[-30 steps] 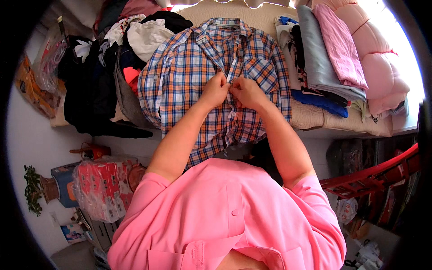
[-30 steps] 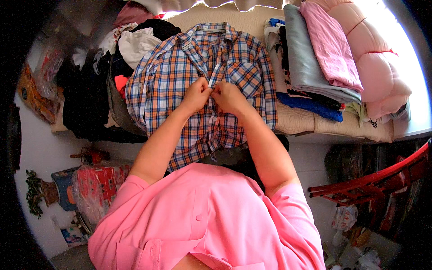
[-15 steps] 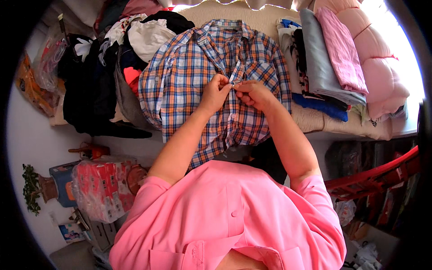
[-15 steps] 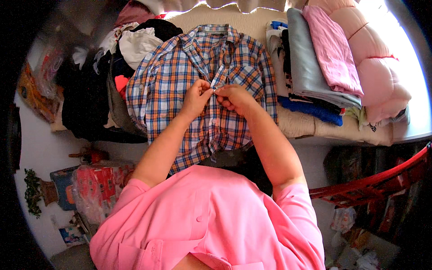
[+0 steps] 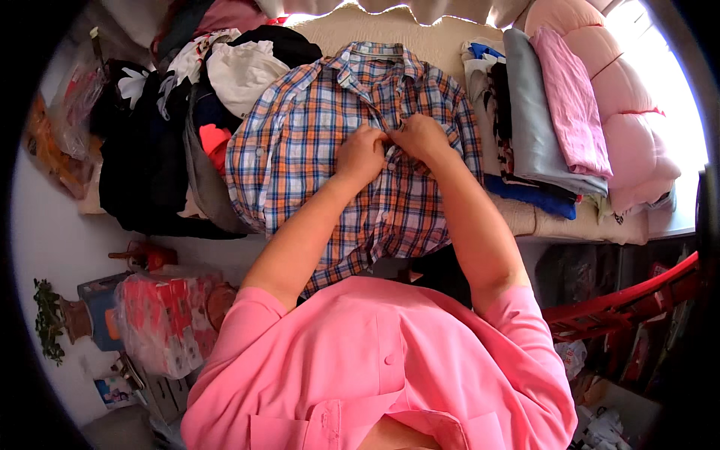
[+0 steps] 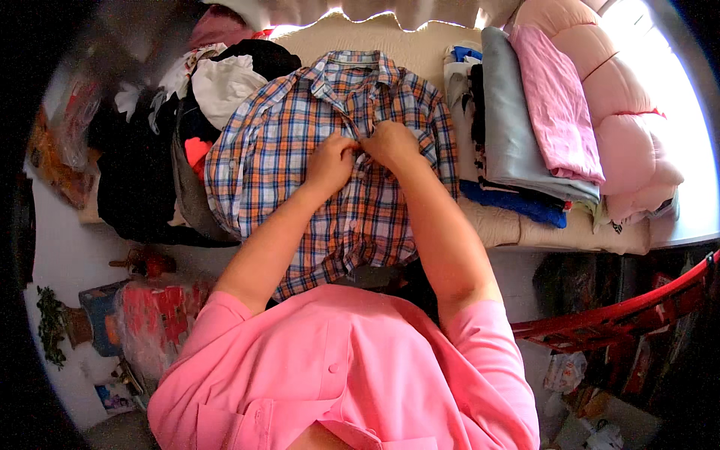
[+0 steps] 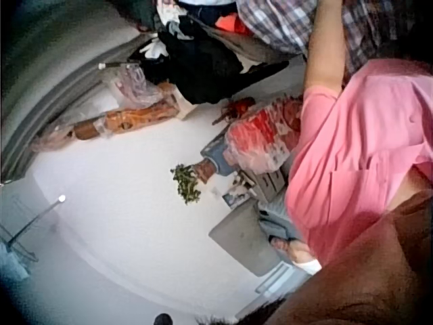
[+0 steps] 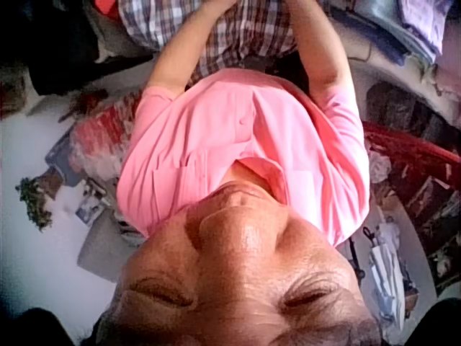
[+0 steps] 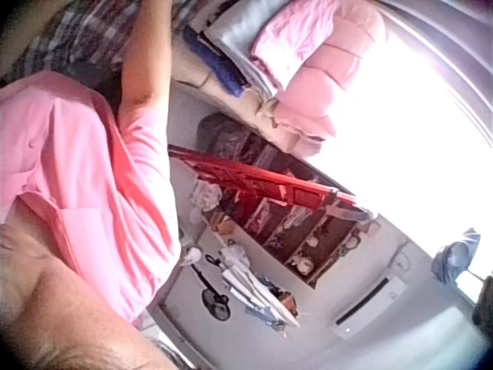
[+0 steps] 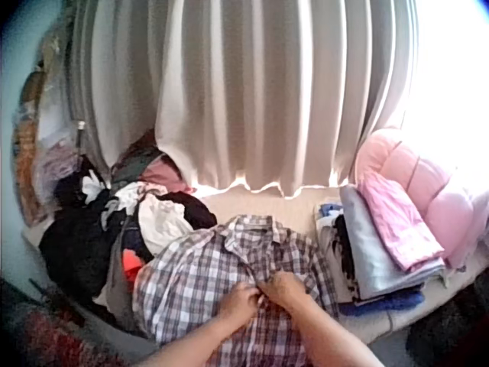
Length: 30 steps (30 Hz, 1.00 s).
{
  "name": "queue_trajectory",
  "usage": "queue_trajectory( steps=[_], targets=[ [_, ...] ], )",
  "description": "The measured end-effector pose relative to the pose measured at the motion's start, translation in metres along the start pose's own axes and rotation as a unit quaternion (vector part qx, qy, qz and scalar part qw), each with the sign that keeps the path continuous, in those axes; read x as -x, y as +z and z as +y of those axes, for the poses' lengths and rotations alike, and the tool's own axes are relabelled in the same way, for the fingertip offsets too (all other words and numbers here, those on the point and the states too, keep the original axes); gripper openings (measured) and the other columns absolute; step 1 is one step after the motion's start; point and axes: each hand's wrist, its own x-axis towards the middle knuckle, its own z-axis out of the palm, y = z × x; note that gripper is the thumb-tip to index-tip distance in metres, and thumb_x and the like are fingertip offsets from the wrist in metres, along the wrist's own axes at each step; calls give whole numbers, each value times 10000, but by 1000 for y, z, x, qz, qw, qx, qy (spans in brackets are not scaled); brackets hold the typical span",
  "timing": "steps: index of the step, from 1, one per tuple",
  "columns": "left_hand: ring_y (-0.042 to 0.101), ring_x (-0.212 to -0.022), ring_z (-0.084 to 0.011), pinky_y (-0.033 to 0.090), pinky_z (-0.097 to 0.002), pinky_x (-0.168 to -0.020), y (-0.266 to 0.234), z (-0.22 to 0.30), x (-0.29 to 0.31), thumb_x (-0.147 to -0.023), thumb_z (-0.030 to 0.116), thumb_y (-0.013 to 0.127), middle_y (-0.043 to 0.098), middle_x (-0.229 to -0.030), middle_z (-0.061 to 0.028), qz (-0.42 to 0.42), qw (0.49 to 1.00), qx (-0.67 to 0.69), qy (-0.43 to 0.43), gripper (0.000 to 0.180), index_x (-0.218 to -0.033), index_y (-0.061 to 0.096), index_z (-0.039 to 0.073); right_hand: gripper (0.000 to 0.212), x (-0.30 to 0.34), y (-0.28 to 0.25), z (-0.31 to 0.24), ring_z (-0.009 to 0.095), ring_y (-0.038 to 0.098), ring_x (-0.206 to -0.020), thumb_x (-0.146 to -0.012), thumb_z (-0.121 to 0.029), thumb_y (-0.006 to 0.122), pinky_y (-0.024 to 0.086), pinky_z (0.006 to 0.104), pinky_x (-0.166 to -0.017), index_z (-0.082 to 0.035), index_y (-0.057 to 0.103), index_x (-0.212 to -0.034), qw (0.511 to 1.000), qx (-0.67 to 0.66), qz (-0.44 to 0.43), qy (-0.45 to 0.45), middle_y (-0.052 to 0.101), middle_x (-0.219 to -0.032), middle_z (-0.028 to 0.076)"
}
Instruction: The person smooths out a plaid shirt on a surface, buttons several buttons down the front, and then folds the sleeves and the body of the shirt.
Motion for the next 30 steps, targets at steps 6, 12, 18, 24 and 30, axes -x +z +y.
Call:
queue_trajectory(
  steps=[6, 12, 18, 24, 30],
  targets=[
    [585, -761, -254, 479, -377, -670, 8, -8, -25, -838, 162, 618, 574, -898, -93, 44, 998, 14, -31, 224, -1042, 589, 74, 294, -17, 7, 28, 253, 598, -557, -783, -234, 645, 484, 367, -523, 50, 619, -712, 991, -103, -80, -19, 616, -643, 167],
    [597, -763, -234, 482, -372, -646, 2, -7, -38, -835, 176, 628, 596, -842, -64, -6, 998, 12, -59, 153, -943, 609, 69, 196, -7, 5, 34, 174, 548, -485, -806, -135, 607, 420, 320, -448, 42, 582, -725, 956, -285, -70, 21, 562, -572, 110],
    [587, -669, -162, 468, -318, -580, -5, -12, -43, -839, 137, 611, 604, -776, -48, -30, 978, 162, -127, 120, -913, 603, 43, 113, 3, -2, 37, 90, 482, -504, -836, -104, 585, 356, 228, -434, -4, 568, -787, 819, -559, -103, 78, 538, -641, 35],
    [558, -583, -87, 364, -199, -407, -16, -29, -39, -832, 116, 610, 581, -710, -23, -94, 859, 480, -155, 99, -865, 587, 26, 82, 0, 7, 38, 74, 420, -520, -843, -102, 585, 327, 227, -436, -38, 546, -808, 671, -719, -163, 80, 526, -695, 18],
    [522, -569, -64, 345, -168, -412, -17, -32, -39, -865, 135, 597, 578, -755, -22, -111, 851, 488, -160, 108, -891, 566, 34, 113, 1, 9, 29, 82, 420, -504, -842, -120, 595, 331, 234, -437, -31, 539, -799, 698, -697, -148, 71, 516, -666, 18]
  ],
)
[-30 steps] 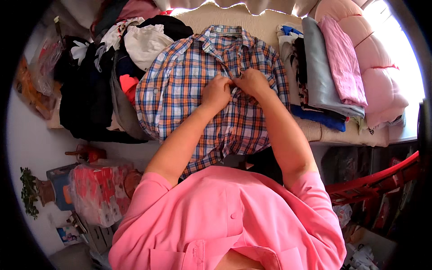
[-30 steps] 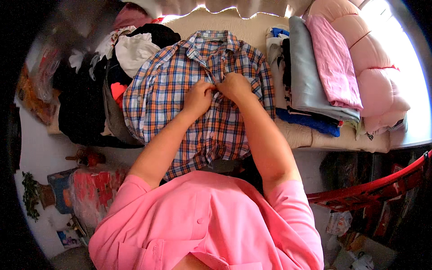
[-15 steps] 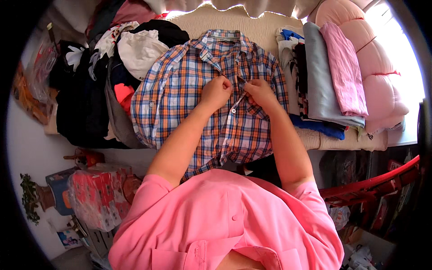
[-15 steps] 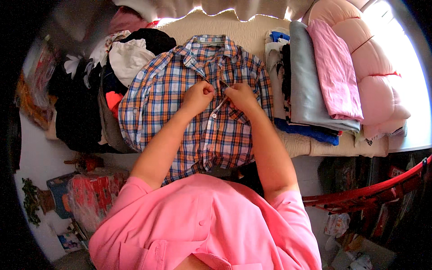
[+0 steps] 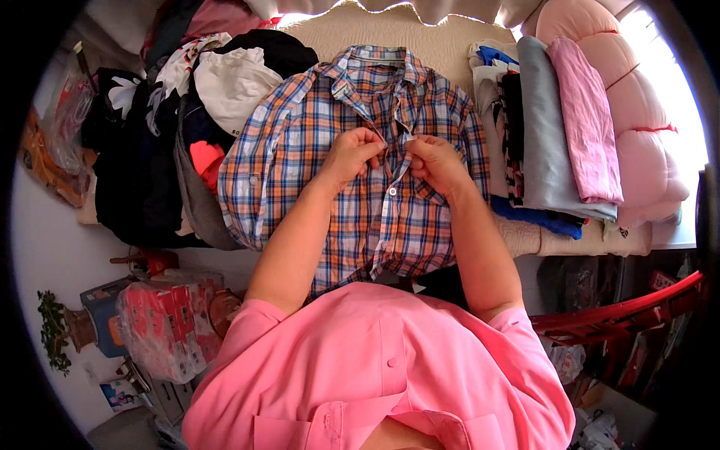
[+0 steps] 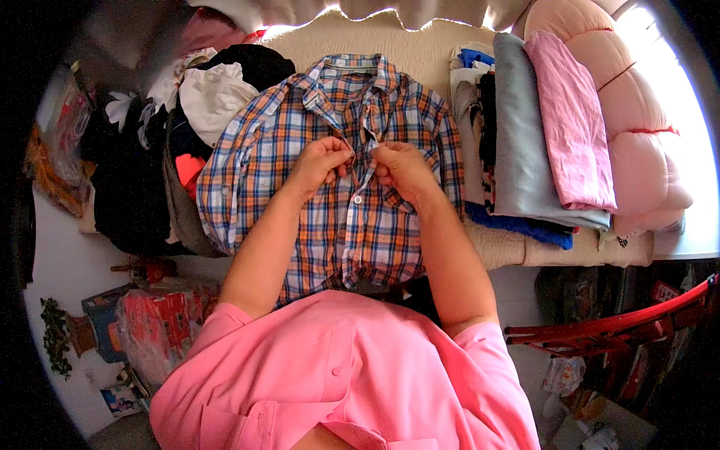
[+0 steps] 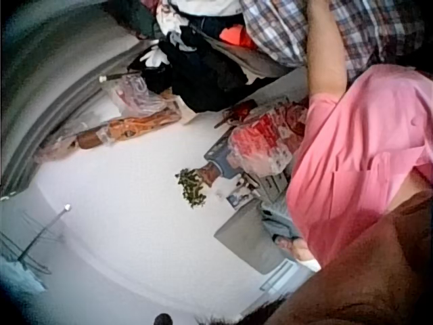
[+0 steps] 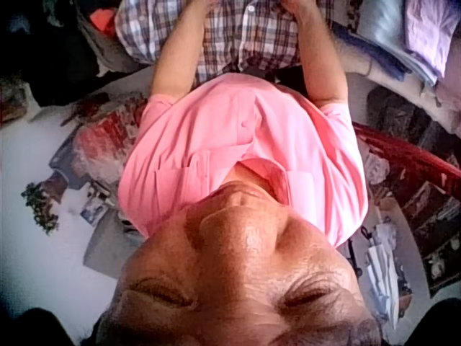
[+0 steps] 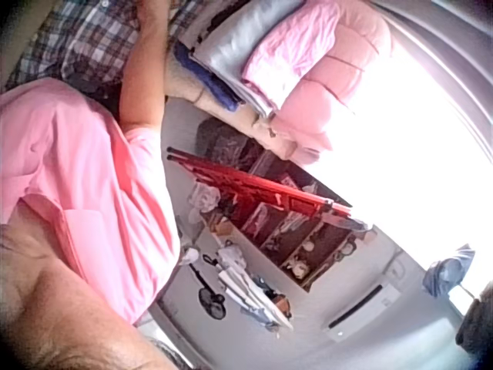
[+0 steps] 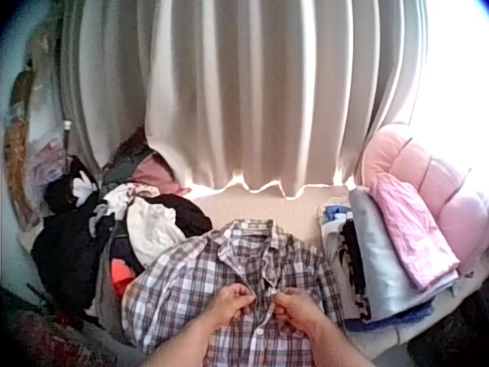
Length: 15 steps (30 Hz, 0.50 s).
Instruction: The person smooths out a plaid shirt on a surface, buttons several buttons down the front, and then folds the sleeves and the body of the shirt.
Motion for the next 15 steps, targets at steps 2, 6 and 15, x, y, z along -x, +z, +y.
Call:
queue_trajectory(
  steps=[2, 6, 15],
  targets=[
    [520, -566, -62, 346, -167, -413, 0, 0, 0, -866, 138, 596, 578, -751, -21, -2, 1000, 7, 0, 109, -891, 567, 35, 118, -1, 4, 0, 84, 419, -496, -843, -125, 591, 332, 240, -434, -33, 539, -791, 1000, 15, 9, -8, 512, -649, 17],
    [534, -569, -67, 357, -170, -415, -3, -1, 0, -859, 142, 605, 583, -732, -22, -20, 999, 39, 19, 130, -885, 576, 19, 174, -10, 15, 9, 92, 476, -511, -842, -165, 571, 374, 246, -455, -3, 576, -778, 980, 177, 47, -75, 537, -599, 32],
    [521, -544, -62, 354, -169, -414, -2, 1, 0, -858, 133, 587, 581, -727, -23, 1, 999, 32, 5, 115, -889, 573, 23, 152, -19, 22, 26, 76, 529, -541, -857, -151, 585, 410, 228, -476, -1, 602, -836, 953, 239, 97, -158, 587, -655, 29]
  ],
)
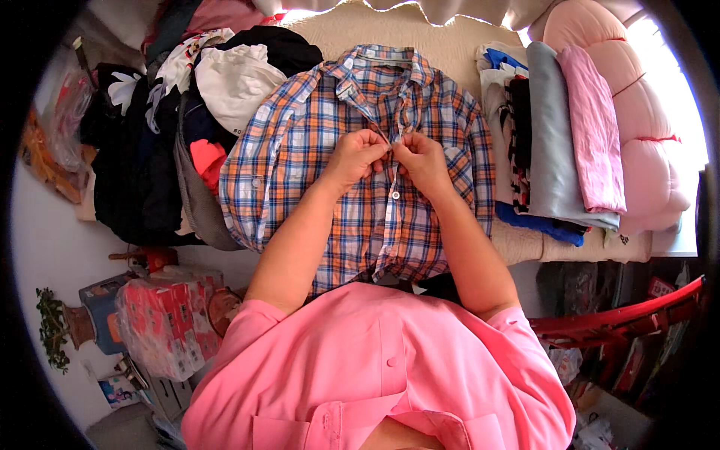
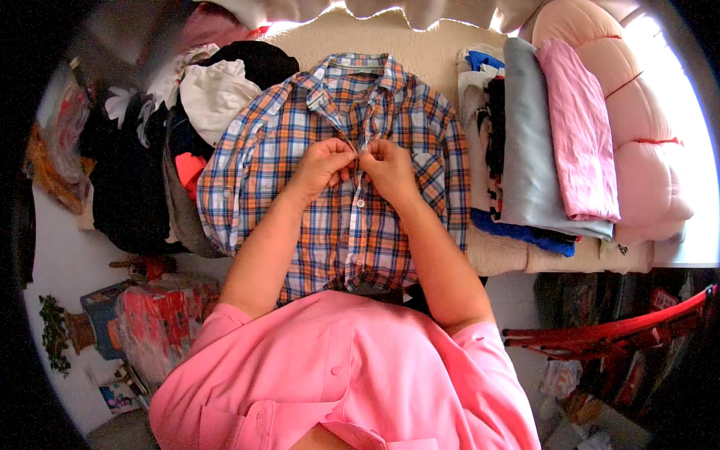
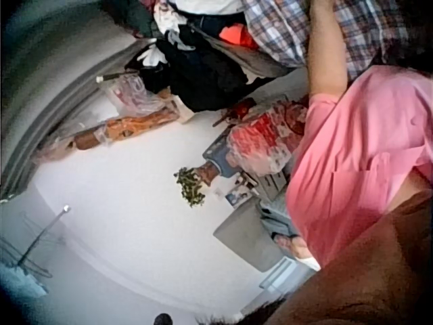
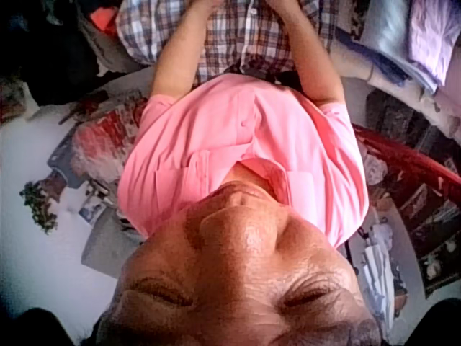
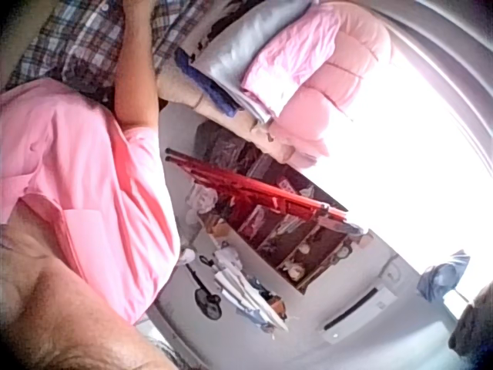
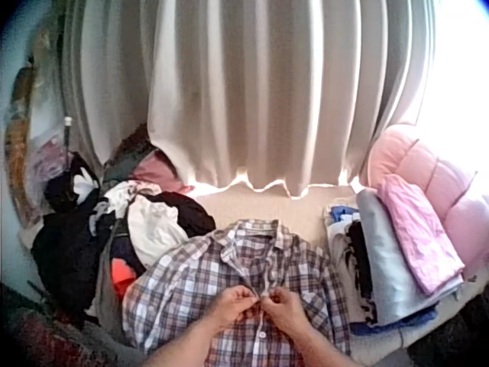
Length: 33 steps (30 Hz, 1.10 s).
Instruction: The person smooths out a plaid shirt on a surface, buttons several buttons down the front, and then folds the sleeves and the body of the shirt.
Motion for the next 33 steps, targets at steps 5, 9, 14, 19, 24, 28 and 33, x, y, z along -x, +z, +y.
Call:
queue_trajectory(
  steps=[5, 9, 14, 19, 24, 28, 33],
  targets=[
    [531, -549, -69, 349, -173, -401, 2, 2, -1, -853, 131, 588, 586, -733, -31, 3, 1000, -20, -5, 119, -882, 580, 15, 128, 4, -5, -3, 62, 520, -521, -874, -132, 586, 384, 201, -443, -6, 589, -849, 998, -61, -21, 20, 579, -663, 15],
    [531, -544, -73, 342, -172, -389, 2, 3, -1, -853, 128, 585, 588, -735, -40, 4, 1000, -21, -11, 124, -889, 580, 9, 125, 4, -6, -4, 61, 516, -511, -872, -132, 588, 380, 202, -423, -10, 594, -845, 995, -83, -28, 37, 578, -661, 11],
    [534, -542, -74, 339, -170, -384, 2, 2, -2, -851, 122, 582, 592, -734, -46, 10, 999, -45, -9, 123, -890, 580, 5, 128, 2, -9, -5, 65, 514, -508, -867, -148, 610, 379, 199, -425, -23, 607, -838, 995, -82, -29, 42, 576, -657, 7],
    [534, -530, -75, 344, -170, -383, 2, 1, -2, -847, 117, 592, 593, -727, -46, 12, 999, -39, 1, 114, -877, 581, 7, 134, 2, -12, -7, 75, 526, -519, -872, -146, 598, 395, 208, -448, -13, 603, -861, 993, -90, -53, 52, 585, -676, 18],
    [532, -527, -75, 344, -167, -383, 3, 1, -3, -841, 113, 603, 594, -717, -43, 21, 999, -31, -17, 107, -864, 582, 11, 158, 0, -18, -8, 88, 551, -534, -895, -155, 554, 404, 214, -453, -4, 600, -884, 989, -113, -79, 59, 608, -707, 34],
    [533, -532, -74, 342, -165, -383, 4, 2, -3, -841, 111, 605, 599, -721, -43, 20, 999, -28, -19, 105, -864, 584, 11, 171, -1, -21, -7, 95, 577, -556, -906, -155, 536, 414, 213, -457, 5, 594, -885, 982, -141, -107, 72, 635, -750, 56],
    [530, -525, -72, 336, -165, -376, 4, 2, -4, -845, 109, 604, 598, -713, -42, 21, 998, -47, -21, 108, -877, 587, 6, 142, -3, -18, -5, 93, 589, -563, -891, -132, 562, 419, 206, -451, 7, 589, -883, 981, -142, -105, 75, 640, -757, 64]
  ],
)
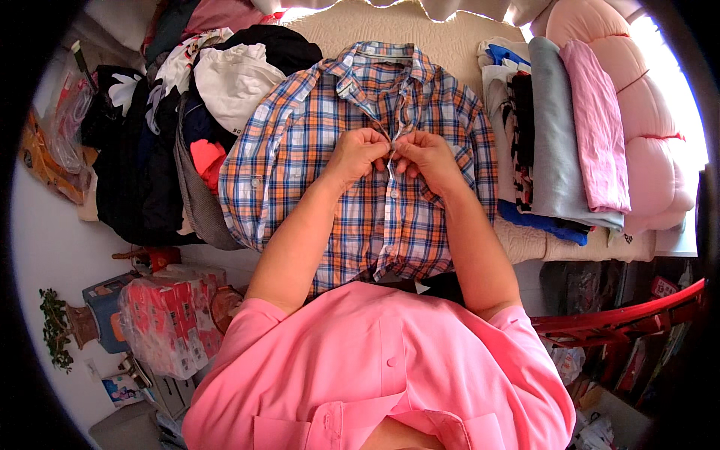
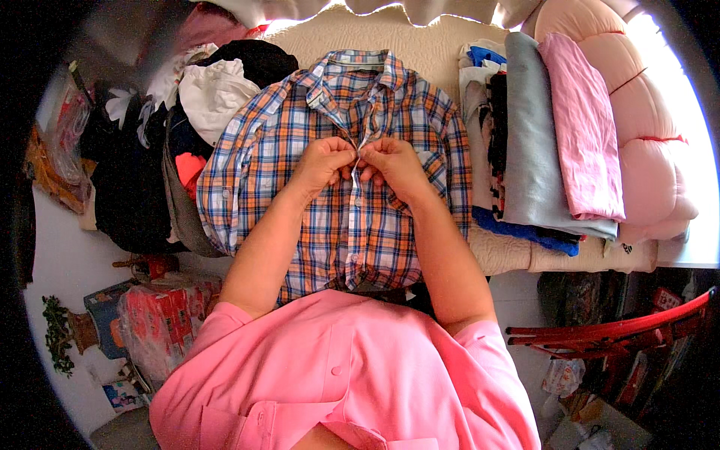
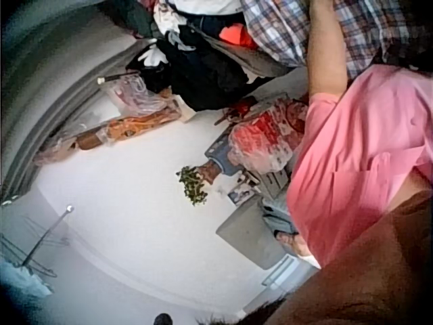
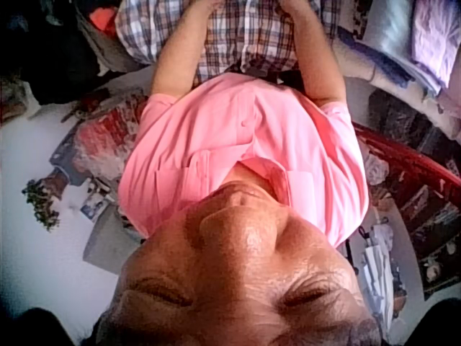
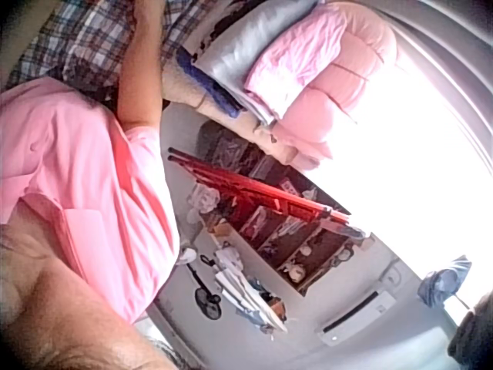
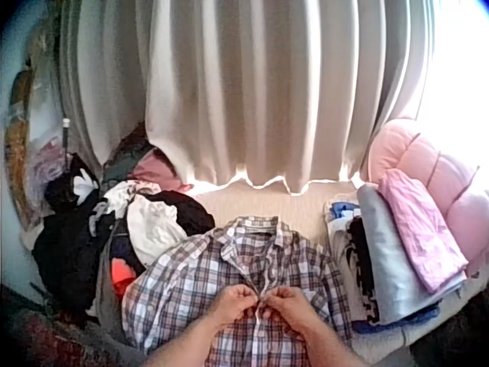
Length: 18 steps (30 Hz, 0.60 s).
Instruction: The person smooths out a plaid shirt on a surface, buttons several buttons down the front, and then folds the sleeves and the body of the shirt.
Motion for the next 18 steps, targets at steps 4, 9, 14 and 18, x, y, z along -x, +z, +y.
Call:
queue_trajectory(
  steps=[4, 9, 14, 18],
  targets=[
    [518, -489, -73, 338, -171, -370, -3, -1, -3, -853, 99, 594, 605, -712, -48, -26, 999, 22, -12, 112, -898, 590, -4, 140, -1, 4, -2, 98, 591, -541, -877, -133, 594, 428, 213, -432, 7, 586, -879, 998, 53, 15, 7, 638, -744, 61],
    [604, -590, -111, 372, -190, -390, -4, 4, -5, -865, 113, 581, 633, -773, -77, -31, 998, -34, -37, 144, -904, 606, -23, 135, 5, 16, 3, 95, 583, -514, -877, -132, 596, 443, 232, -429, 2, 584, -878, 988, 137, 65, -20, 633, -726, 70],
    [599, -579, -110, 372, -197, -390, -4, 11, -1, -867, 137, 587, 636, -752, -73, -22, 998, -14, -61, 168, -883, 617, -27, 141, 11, 27, 17, 302, 631, -640, -827, -106, 619, 496, 367, -548, 14, 551, -858, 879, 386, 165, -227, 619, -741, 178],
    [505, -504, -76, 359, -211, -396, -1, 6, -4, -872, 177, 593, 596, -673, -39, -19, 996, -84, -34, 194, -836, 633, -9, 175, 12, 32, 21, 367, 618, -701, -812, -126, 638, 499, 404, -596, 10, 540, -858, 853, 427, 187, -234, 614, -755, 198]
  ],
)
